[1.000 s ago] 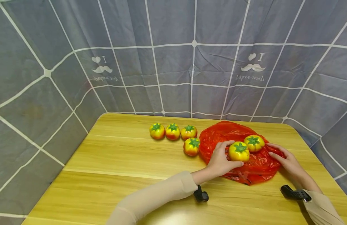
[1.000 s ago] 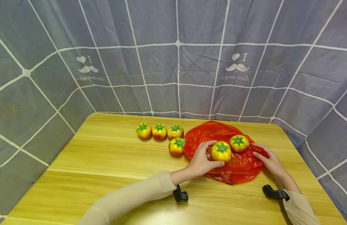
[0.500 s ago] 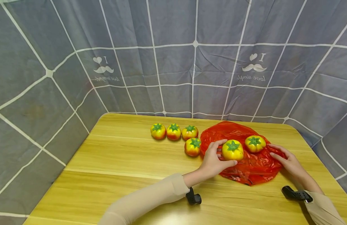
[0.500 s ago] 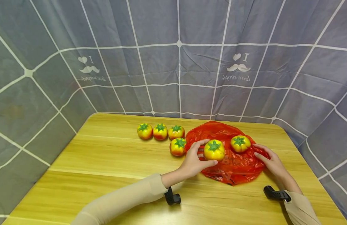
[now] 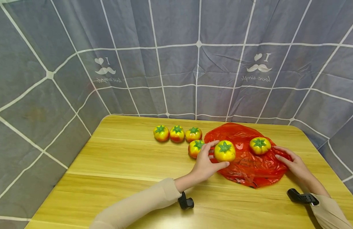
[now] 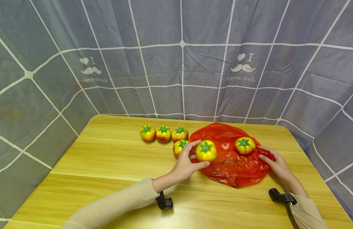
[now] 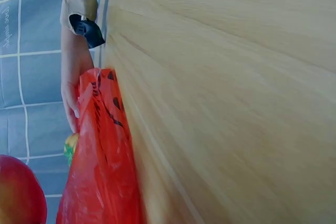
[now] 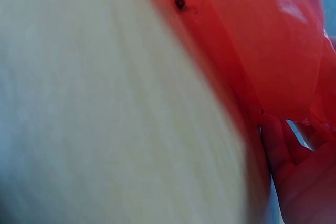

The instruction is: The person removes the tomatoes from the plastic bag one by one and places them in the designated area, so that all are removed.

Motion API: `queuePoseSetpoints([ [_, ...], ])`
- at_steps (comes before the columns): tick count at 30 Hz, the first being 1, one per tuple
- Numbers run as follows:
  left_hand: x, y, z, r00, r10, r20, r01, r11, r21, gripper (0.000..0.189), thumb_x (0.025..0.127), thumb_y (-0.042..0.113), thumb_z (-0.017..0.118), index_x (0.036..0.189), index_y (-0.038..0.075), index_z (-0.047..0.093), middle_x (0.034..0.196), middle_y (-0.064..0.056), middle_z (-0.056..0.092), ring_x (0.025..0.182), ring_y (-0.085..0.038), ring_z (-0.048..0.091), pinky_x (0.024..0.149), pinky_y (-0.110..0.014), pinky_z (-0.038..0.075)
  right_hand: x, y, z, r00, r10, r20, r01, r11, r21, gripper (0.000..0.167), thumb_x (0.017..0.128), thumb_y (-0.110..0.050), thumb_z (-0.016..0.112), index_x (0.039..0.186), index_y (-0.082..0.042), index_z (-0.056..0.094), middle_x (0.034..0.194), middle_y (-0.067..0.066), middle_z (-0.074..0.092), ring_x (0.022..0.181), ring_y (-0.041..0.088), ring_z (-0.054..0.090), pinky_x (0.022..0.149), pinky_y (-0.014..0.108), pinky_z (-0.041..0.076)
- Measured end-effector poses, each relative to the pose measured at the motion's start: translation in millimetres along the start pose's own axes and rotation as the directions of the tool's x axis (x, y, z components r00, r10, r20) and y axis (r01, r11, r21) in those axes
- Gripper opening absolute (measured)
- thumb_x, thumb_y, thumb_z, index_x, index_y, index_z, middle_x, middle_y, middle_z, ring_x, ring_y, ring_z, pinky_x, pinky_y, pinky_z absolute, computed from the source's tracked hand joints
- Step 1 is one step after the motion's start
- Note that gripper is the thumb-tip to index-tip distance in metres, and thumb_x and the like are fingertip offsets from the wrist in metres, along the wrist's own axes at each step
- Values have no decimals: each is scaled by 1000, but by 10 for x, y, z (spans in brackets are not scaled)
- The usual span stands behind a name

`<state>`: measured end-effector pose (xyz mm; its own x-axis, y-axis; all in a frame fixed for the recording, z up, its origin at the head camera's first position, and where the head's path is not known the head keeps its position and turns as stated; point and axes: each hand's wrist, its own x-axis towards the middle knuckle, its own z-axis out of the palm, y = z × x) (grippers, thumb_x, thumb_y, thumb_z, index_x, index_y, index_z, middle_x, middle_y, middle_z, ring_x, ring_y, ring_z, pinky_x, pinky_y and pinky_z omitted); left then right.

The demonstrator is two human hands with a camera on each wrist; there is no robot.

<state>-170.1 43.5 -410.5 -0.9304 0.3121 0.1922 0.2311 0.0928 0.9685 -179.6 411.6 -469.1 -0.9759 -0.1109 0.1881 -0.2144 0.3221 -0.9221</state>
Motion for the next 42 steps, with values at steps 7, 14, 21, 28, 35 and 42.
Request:
queuePoseSetpoints([
  [7, -63, -58, -159, 999, -4, -45, 4, 1000, 17, 72, 75, 13, 80, 138, 12, 45, 135, -8, 45, 108, -18, 51, 92, -24, 47, -4, 15, 10, 1000, 0, 12, 0, 999, 37, 38, 97, -3, 50, 133, -15, 56, 115, -30, 59, 97, -13, 56, 75, 7, 48],
  [14, -109, -114, -350, 997, 12, -72, -9, 999, 40, 71, 76, 11, 79, 139, 7, 44, 135, -11, 45, 108, -25, 51, 91, -30, 48, 4, 5, 9, 1000, -8, 11, 8, 1000, 4, 38, 97, -5, 51, 133, -14, 55, 115, -31, 58, 97, -13, 55, 75, 7, 48],
  [21, -142, -158, -521, 995, 16, -99, -11, 999, 53, 71, 76, 13, 79, 138, 7, 45, 133, -13, 45, 108, -25, 50, 91, -31, 48, 1, -20, -9, 1000, -3, 4, 3, 1000, -18, 39, 97, -3, 51, 133, -16, 55, 114, -33, 57, 98, -15, 54, 76, 5, 46],
  [28, -230, -213, -686, 992, 6, -129, 4, 997, 80, 72, 75, 12, 79, 139, 9, 45, 137, -12, 44, 113, -28, 49, 91, -28, 48, -3, -15, 4, 1000, 6, 13, -7, 999, 37, 40, 97, -1, 50, 133, -17, 56, 115, -32, 57, 96, -13, 56, 74, 7, 47],
  [35, -275, -270, -840, 989, -11, -148, 28, 993, 112, 73, 76, 13, 79, 139, 5, 43, 138, -13, 44, 113, -28, 50, 90, -30, 48, -5, -9, 11, 999, 9, 31, -12, 996, 87, 39, 97, -2, 49, 132, -18, 56, 115, -29, 59, 95, -11, 58, 73, 9, 50],
  [42, -237, -315, -1000, 982, -25, -188, 49, 992, 120, 71, 76, 12, 80, 138, 6, 45, 138, -15, 45, 112, -30, 50, 94, -41, 46, 1, -21, 15, 998, 33, 58, -45, 976, 213, 38, 98, -2, 49, 131, -18, 57, 113, -23, 63, 90, -4, 63, 69, 15, 53],
])
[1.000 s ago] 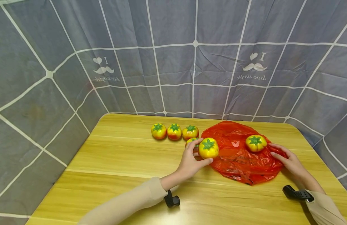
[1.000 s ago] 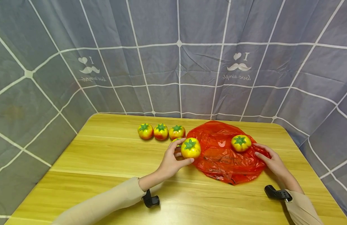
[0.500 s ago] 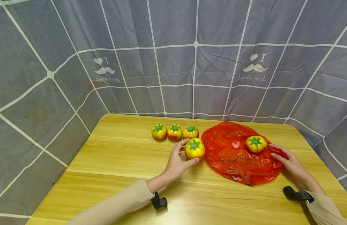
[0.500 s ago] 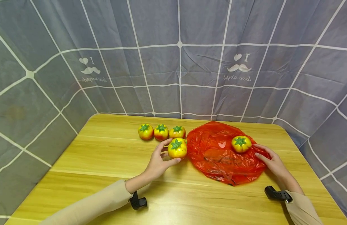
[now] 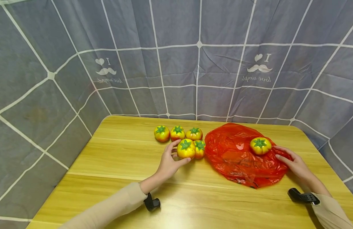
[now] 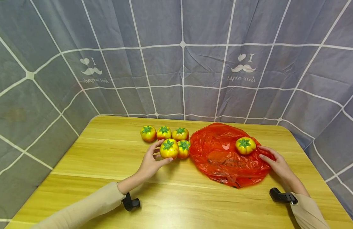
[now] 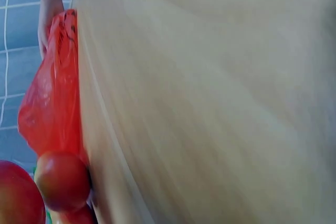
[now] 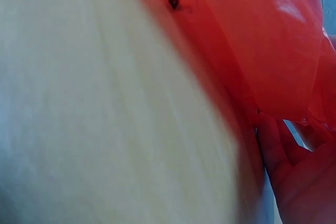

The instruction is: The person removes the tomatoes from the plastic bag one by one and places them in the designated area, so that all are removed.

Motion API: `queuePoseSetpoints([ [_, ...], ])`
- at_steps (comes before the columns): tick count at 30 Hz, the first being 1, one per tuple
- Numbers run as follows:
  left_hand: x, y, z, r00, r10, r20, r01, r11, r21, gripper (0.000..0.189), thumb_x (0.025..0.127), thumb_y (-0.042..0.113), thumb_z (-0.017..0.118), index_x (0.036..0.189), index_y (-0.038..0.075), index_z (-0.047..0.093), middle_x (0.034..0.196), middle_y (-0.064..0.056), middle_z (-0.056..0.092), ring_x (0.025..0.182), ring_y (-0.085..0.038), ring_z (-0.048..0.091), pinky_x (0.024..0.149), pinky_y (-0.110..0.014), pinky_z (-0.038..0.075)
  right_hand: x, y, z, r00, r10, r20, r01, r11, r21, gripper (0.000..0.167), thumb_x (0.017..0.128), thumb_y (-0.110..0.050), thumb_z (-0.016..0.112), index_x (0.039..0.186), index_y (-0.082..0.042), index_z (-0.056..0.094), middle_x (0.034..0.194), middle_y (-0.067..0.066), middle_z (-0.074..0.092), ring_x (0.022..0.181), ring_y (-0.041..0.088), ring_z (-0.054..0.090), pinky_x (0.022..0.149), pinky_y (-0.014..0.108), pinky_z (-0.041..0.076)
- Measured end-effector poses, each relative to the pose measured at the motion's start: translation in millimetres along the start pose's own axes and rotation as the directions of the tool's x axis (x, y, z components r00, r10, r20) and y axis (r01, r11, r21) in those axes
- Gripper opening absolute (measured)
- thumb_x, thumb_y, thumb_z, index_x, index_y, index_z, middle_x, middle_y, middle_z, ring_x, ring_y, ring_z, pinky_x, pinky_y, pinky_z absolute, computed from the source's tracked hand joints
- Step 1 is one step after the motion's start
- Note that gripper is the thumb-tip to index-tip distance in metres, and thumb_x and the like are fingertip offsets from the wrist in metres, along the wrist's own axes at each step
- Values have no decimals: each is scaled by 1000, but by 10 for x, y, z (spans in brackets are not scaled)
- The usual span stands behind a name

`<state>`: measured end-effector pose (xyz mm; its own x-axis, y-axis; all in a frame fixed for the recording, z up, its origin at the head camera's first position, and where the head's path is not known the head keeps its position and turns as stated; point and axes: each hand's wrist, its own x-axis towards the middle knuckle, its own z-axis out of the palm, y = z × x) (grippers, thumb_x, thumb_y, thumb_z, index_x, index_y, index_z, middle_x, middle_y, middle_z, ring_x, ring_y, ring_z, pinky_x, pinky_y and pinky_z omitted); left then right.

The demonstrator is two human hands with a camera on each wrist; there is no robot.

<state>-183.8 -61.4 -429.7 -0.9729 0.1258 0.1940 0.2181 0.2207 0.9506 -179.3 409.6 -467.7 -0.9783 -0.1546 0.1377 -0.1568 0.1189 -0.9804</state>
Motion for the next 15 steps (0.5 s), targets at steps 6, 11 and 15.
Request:
queuePoseSetpoints([
  [6, 72, -49, -89, 1000, -12, -19, 12, 1000, 18, 71, 76, 10, 79, 138, 5, 45, 139, -16, 44, 112, -31, 50, 94, -41, 46, 10, -9, -11, 1000, 7, -9, -8, 997, -79, 38, 98, -4, 50, 131, -19, 56, 113, -26, 61, 91, -6, 62, 70, 13, 52],
  [11, 113, -96, -141, 998, -47, -31, 48, 998, 37, 72, 75, 11, 79, 138, 7, 45, 139, -15, 43, 113, -31, 50, 94, -38, 47, 7, -11, -8, 1000, 9, -14, -10, 995, -96, 37, 98, -5, 50, 131, -19, 56, 113, -27, 61, 90, -7, 61, 70, 13, 52],
  [15, 139, -125, -169, 997, -63, -37, 64, 997, 42, 71, 76, 10, 79, 138, 5, 45, 139, -18, 43, 112, -31, 50, 95, -41, 47, 8, -7, -4, 1000, 20, -7, -20, 1000, -16, 37, 98, -3, 49, 131, -20, 57, 112, -24, 63, 88, -4, 63, 69, 15, 54],
])
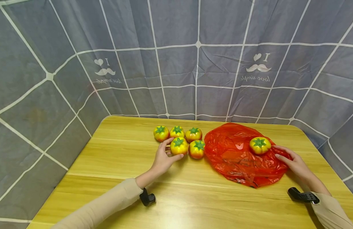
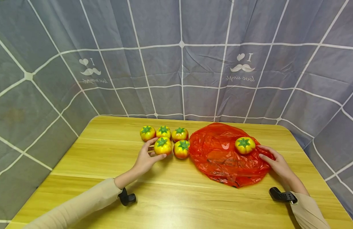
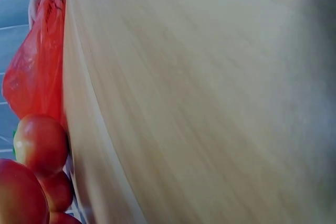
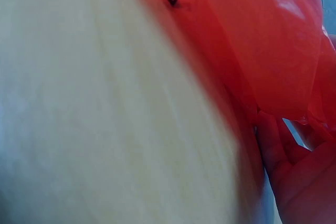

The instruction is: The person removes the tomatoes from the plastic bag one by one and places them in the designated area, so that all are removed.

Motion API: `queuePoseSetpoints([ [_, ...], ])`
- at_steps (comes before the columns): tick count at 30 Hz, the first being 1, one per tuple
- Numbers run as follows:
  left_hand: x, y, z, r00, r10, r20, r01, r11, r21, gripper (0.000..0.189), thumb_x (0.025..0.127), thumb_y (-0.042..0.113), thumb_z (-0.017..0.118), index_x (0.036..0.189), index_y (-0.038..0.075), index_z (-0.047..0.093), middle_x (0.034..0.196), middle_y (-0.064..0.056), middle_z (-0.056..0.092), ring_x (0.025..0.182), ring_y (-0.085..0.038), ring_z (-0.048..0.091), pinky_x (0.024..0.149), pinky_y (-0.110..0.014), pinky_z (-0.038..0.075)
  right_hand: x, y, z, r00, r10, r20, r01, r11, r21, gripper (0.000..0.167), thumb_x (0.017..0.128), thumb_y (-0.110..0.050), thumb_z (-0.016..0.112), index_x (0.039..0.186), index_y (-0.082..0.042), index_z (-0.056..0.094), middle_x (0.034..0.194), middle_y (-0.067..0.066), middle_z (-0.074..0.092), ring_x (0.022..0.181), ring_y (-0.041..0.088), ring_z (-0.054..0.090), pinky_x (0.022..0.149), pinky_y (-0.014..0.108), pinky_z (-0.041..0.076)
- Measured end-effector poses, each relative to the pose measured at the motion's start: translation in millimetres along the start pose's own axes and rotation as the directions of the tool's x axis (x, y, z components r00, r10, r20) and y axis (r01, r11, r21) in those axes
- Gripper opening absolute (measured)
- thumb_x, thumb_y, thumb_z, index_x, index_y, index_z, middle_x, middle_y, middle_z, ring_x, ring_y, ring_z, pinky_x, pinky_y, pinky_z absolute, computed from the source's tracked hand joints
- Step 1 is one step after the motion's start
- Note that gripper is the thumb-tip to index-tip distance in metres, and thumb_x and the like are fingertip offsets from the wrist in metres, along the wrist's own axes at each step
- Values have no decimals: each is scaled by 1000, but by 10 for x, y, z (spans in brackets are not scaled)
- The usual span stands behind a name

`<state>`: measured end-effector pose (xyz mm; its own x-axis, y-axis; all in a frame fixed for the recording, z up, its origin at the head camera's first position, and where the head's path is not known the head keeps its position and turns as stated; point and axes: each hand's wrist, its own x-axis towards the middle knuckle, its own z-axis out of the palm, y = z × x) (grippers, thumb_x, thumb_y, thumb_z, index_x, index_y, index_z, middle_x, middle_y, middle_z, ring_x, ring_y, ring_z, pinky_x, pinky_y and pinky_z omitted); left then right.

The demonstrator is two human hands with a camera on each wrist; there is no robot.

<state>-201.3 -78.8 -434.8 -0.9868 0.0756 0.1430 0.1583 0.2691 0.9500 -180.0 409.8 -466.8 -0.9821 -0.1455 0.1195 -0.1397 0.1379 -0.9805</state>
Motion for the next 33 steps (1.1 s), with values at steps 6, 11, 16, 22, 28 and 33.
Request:
queuePoseSetpoints([
  [6, 30, -44, -13, 1000, -28, 9, 28, 1000, 11, 70, 76, 10, 79, 138, 3, 45, 137, -21, 43, 108, -31, 51, 94, -43, 48, 1, 6, -3, 1000, -6, 4, 6, 1000, 8, 38, 98, -3, 49, 130, -19, 57, 112, -23, 63, 89, -4, 63, 69, 15, 54],
  [11, 44, -69, -2, 998, -57, 21, 56, 998, 36, 71, 76, 11, 79, 138, 3, 45, 133, -21, 44, 102, -27, 52, 90, -39, 48, 3, 9, -10, 1000, -1, 11, 1, 1000, 7, 38, 98, -4, 49, 132, -18, 56, 113, -23, 63, 90, -3, 63, 70, 16, 54],
  [16, 53, -87, 8, 997, -68, 35, 67, 997, 47, 70, 77, 9, 78, 138, 2, 44, 133, -21, 44, 101, -26, 53, 90, -39, 50, 6, 13, -17, 1000, 7, 7, -7, 1000, -21, 37, 98, -5, 49, 132, -19, 56, 112, -24, 62, 90, -4, 63, 70, 15, 54],
  [22, 73, -116, 18, 995, -84, 49, 81, 995, 60, 70, 77, 9, 78, 138, 0, 44, 133, -21, 44, 103, -27, 53, 90, -37, 50, 7, 21, -12, 1000, 10, 18, -10, 999, 32, 37, 98, -4, 48, 132, -18, 56, 113, -22, 63, 90, -2, 64, 70, 17, 54],
  [28, 87, -141, 20, 993, -105, 62, 101, 993, 62, 71, 77, 8, 78, 138, -1, 43, 134, -22, 43, 105, -28, 53, 92, -38, 50, 7, 27, -10, 1000, 1, 26, -3, 998, 62, 38, 98, -3, 48, 132, -17, 56, 113, -20, 64, 89, 0, 65, 69, 18, 55],
  [33, 90, -142, 15, 991, -109, 72, 104, 992, 64, 71, 77, 8, 78, 138, -2, 42, 136, -22, 43, 108, -29, 52, 93, -40, 50, 7, 27, -11, 1000, -3, 19, 3, 1000, 18, 38, 98, -4, 48, 133, -17, 56, 114, -22, 62, 89, -2, 64, 70, 17, 54],
])
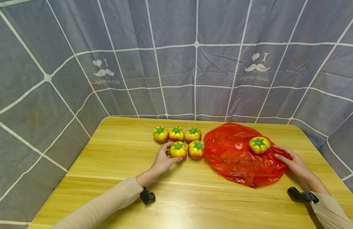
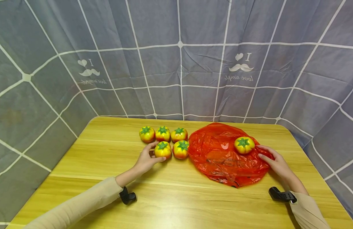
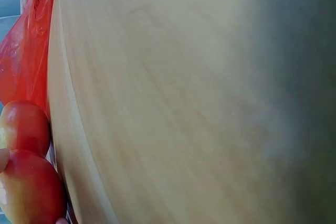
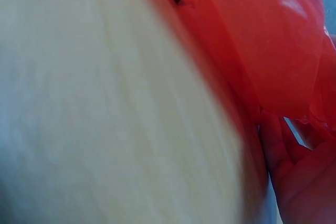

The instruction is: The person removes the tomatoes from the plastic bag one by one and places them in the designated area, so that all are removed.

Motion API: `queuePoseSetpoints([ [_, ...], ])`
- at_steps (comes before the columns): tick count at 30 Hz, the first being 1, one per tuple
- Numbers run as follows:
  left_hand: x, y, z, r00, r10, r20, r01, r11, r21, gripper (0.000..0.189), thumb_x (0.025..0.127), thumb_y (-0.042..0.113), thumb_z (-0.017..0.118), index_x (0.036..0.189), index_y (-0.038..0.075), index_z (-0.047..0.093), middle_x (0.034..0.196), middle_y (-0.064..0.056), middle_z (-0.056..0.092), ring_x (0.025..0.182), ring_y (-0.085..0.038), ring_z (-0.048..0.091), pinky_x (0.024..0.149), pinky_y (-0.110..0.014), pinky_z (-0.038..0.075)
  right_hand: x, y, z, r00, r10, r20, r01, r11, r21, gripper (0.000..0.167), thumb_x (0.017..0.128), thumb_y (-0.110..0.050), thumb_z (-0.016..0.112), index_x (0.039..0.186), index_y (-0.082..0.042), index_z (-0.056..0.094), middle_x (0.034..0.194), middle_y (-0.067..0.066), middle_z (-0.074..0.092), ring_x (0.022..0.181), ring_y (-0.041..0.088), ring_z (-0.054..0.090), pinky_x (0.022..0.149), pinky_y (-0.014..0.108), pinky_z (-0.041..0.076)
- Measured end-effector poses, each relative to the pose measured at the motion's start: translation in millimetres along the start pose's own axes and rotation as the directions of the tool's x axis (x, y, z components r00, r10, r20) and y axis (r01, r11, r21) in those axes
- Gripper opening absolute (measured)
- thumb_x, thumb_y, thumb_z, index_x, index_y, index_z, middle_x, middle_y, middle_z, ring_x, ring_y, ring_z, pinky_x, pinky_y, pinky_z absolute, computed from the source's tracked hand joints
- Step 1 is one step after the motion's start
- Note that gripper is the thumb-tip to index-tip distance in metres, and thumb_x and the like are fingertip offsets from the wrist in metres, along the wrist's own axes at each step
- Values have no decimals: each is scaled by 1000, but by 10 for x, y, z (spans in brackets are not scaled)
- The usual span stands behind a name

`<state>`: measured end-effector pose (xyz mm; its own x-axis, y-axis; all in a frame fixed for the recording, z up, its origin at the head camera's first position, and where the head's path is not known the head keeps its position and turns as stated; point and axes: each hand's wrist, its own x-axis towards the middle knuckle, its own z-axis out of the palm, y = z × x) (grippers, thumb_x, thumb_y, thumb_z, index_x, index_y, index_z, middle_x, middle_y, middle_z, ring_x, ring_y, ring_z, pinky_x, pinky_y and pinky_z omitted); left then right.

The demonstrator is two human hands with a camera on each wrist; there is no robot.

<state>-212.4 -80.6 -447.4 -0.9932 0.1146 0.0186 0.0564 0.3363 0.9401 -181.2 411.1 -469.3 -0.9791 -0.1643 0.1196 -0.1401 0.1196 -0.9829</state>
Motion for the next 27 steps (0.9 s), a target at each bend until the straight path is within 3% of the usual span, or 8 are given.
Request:
queuePoseSetpoints([
  [20, 22, -6, -1, 1000, 2, 3, -2, 1000, 5, 72, 77, 9, 78, 139, -1, 43, 138, -21, 43, 107, -29, 51, 94, -42, 49, 0, 10, -4, 999, -33, -27, 29, 989, -143, 37, 98, -5, 50, 134, -15, 55, 115, -28, 59, 94, -10, 59, 73, 11, 52],
  [27, 29, 4, 10, 1000, -2, -5, 2, 1000, 20, 71, 77, 10, 78, 138, 1, 44, 137, -21, 43, 108, -29, 51, 94, -40, 50, -1, 7, -4, 999, -40, -23, 36, 991, -128, 37, 98, -4, 49, 133, -15, 55, 115, -28, 60, 93, -9, 60, 72, 12, 52],
])
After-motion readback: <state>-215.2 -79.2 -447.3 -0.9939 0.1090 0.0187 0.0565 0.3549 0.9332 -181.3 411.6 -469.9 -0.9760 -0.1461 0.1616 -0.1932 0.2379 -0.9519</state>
